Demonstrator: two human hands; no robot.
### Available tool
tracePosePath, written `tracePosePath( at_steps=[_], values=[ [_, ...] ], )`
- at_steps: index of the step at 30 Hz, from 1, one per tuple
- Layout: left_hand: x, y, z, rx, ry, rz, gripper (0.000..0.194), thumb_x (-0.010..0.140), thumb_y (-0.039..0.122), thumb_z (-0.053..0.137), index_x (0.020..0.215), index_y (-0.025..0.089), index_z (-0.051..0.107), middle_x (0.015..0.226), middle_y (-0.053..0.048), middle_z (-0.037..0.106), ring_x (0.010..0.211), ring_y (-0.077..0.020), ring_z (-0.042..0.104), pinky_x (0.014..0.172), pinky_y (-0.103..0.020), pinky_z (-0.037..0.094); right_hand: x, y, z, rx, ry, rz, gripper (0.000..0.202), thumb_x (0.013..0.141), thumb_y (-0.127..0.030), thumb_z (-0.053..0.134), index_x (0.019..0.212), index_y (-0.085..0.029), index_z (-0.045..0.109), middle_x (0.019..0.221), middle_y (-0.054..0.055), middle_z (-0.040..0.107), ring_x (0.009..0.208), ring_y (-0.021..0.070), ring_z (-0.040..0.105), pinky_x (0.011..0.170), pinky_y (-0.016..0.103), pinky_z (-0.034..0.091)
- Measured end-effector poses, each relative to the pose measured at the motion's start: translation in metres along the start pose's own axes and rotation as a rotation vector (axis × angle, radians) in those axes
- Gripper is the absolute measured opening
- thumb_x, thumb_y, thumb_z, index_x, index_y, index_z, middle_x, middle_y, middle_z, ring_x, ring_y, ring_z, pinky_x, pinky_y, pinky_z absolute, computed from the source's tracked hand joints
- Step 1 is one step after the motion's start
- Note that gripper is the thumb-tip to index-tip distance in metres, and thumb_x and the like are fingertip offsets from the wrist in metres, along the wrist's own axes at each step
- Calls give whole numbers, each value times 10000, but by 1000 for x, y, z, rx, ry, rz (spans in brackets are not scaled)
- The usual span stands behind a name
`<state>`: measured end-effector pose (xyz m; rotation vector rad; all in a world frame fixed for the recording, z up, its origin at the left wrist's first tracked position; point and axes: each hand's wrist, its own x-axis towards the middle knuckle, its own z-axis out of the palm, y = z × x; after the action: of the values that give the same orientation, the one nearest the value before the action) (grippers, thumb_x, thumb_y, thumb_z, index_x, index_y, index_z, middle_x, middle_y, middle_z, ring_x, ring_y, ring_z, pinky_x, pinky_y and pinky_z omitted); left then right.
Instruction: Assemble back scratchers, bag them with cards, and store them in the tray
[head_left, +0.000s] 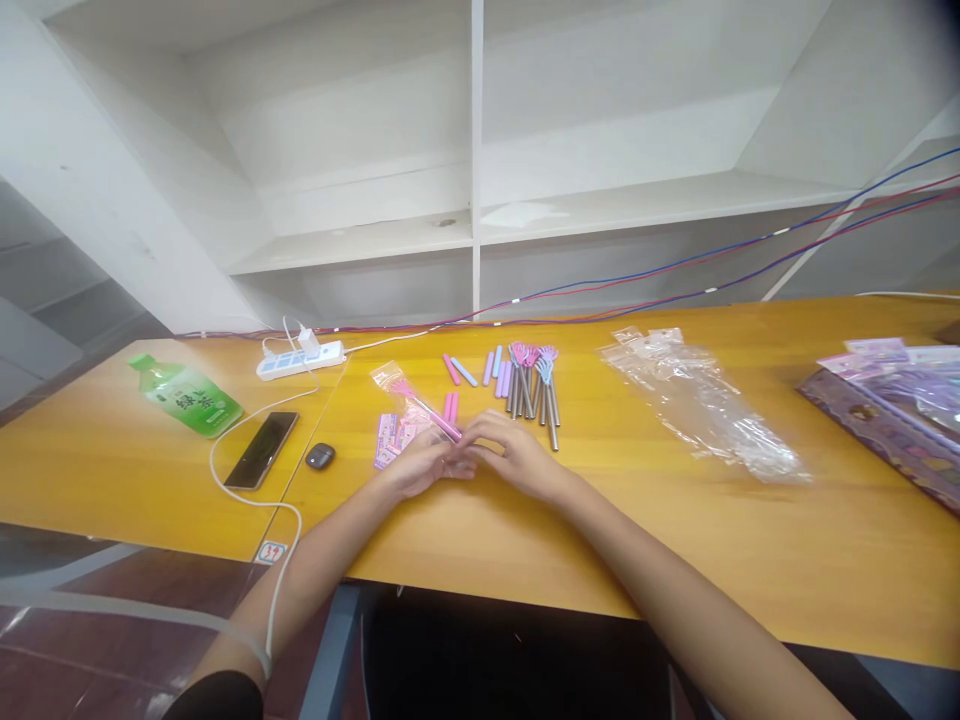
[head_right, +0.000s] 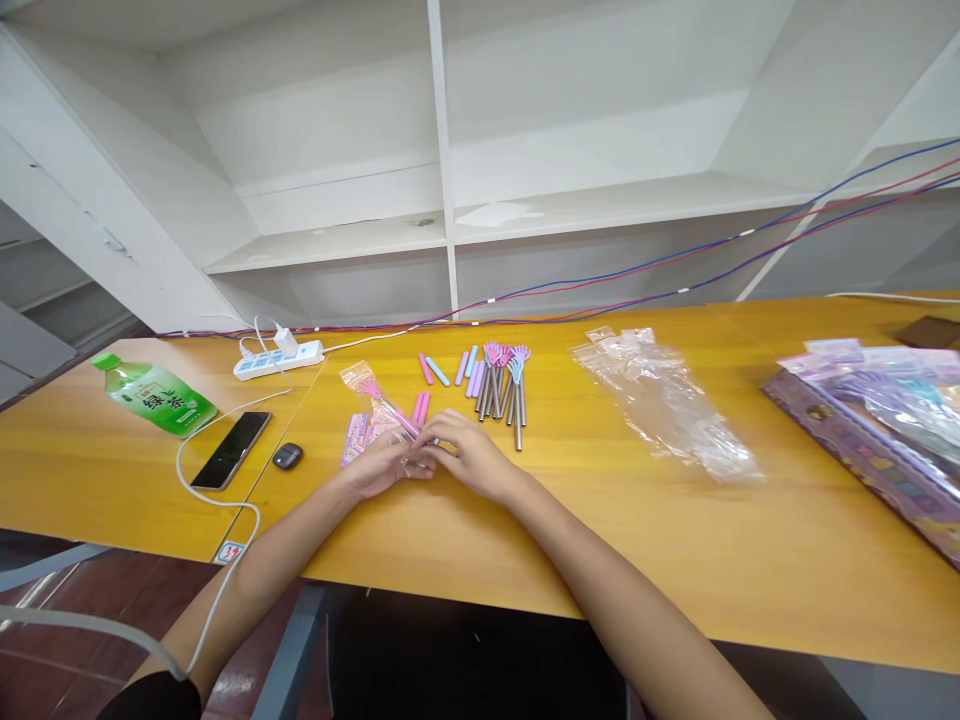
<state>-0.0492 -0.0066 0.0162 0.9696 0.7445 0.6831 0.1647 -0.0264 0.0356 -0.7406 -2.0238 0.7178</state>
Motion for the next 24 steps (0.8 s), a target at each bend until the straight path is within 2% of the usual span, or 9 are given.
tracePosePath(
  at_steps=[4,6,9,11,13,16,18,20,24],
  values=[
    [2,-3,1,-27,-74,-19,219,782,226,789,953,106,723,904,-115,750,844,-212,718,843,-374,582,0,3,7,-11,13,86,99,985,-296,659,1008,-257,748,958,55,719,920,223,637,868,387,525],
    [3,-4,0,-87,-102,-51,224,798,284,738,926,101,724,884,-124,746,848,-239,722,854,-406,581,-1,5,9,-6,4,116,90,970,-301,676,1007,-255,744,941,46,718,879,211,634,836,368,528],
    [4,-3,1,-150,-167,-85,376,875,458,649,954,98,724,897,-141,741,863,-272,725,859,-438,574,-2,9,11,-3,-15,121,79,958,-304,695,1005,-258,739,924,31,717,842,195,634,804,345,525],
    [2,-2,2,-126,-188,-71,328,867,403,692,1001,105,716,946,-137,743,881,-258,724,865,-414,563,-2,10,11,-2,-16,115,76,957,-306,699,1007,-260,732,914,24,709,830,190,634,793,336,521],
    [0,-1,3,-84,-192,-47,286,797,231,759,1055,121,704,977,-116,743,880,-228,721,868,-383,551,-2,10,10,5,5,105,87,948,-308,712,1020,-259,720,937,28,692,823,186,629,781,331,521],
    [-2,-1,2,-23,-193,-26,403,733,94,767,1127,139,696,946,-78,740,851,-197,722,874,-357,539,-2,10,10,0,85,94,227,903,-315,770,1108,-254,691,1030,48,636,824,181,610,756,328,522],
    [-2,-2,0,28,-196,-15,425,750,108,774,1168,138,702,929,-73,743,841,-192,726,884,-353,538,-2,12,11,-26,126,108,356,868,-333,811,1185,-260,667,1057,55,601,844,188,600,764,337,524],
    [-1,-3,-2,64,-182,1,451,767,153,805,1208,143,709,999,-95,757,871,-200,729,897,-367,549,-2,15,11,-57,142,128,421,849,-359,832,1218,-268,651,1068,56,591,893,205,598,800,354,527],
    [1,-4,-5,90,-81,65,544,785,258,868,1298,176,703,1220,-138,743,1029,-242,716,939,-412,572,-2,22,7,-102,185,148,347,851,-433,829,1100,-254,669,1037,53,602,925,220,599,836,373,524]
  ],
)
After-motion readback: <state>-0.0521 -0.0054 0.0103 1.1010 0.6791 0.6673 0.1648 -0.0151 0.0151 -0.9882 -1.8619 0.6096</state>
